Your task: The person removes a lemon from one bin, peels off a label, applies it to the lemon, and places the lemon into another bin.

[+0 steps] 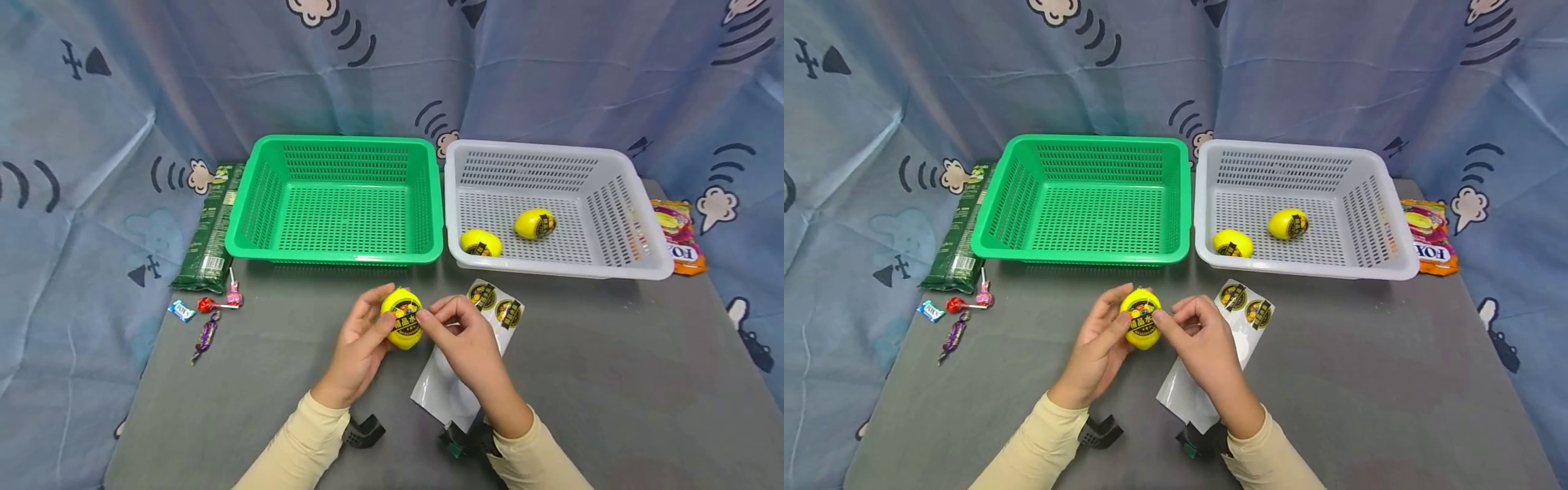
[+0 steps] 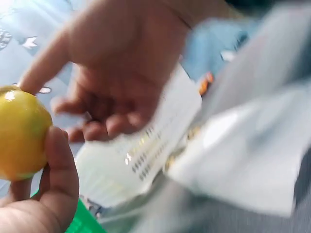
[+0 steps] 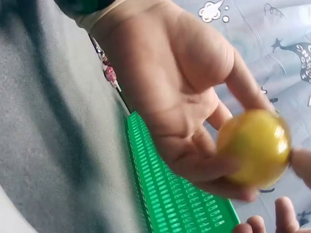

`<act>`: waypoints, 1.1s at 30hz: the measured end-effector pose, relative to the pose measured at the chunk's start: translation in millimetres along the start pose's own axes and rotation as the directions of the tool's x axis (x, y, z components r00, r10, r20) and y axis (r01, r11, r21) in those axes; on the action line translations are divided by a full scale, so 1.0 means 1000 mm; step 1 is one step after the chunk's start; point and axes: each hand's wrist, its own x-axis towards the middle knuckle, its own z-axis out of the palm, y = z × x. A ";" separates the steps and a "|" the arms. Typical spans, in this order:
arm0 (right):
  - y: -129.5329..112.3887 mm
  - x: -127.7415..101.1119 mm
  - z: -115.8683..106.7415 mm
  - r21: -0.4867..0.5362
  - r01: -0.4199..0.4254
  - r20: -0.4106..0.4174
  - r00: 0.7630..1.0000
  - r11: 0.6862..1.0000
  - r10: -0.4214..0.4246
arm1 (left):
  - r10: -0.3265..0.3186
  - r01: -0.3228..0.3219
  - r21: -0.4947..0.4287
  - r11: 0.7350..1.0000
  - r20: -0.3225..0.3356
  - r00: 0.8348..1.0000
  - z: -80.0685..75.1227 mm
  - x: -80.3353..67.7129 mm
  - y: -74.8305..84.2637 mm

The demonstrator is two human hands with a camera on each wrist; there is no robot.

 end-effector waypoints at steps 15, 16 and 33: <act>-0.001 0.002 -0.003 -0.239 0.699 0.097 0.708 0.674 -0.700 | -0.115 0.110 -0.067 0.992 -0.067 0.991 0.008 -0.006 -0.002; 0.000 0.004 0.000 -0.267 0.750 0.172 0.655 0.605 -0.736 | -0.112 0.107 -0.067 0.992 -0.079 0.991 0.011 -0.006 -0.003; 0.021 0.003 -0.005 -0.468 0.479 0.367 0.870 0.743 -0.330 | -0.164 0.139 -0.170 0.976 -0.144 0.976 0.025 -0.021 -0.011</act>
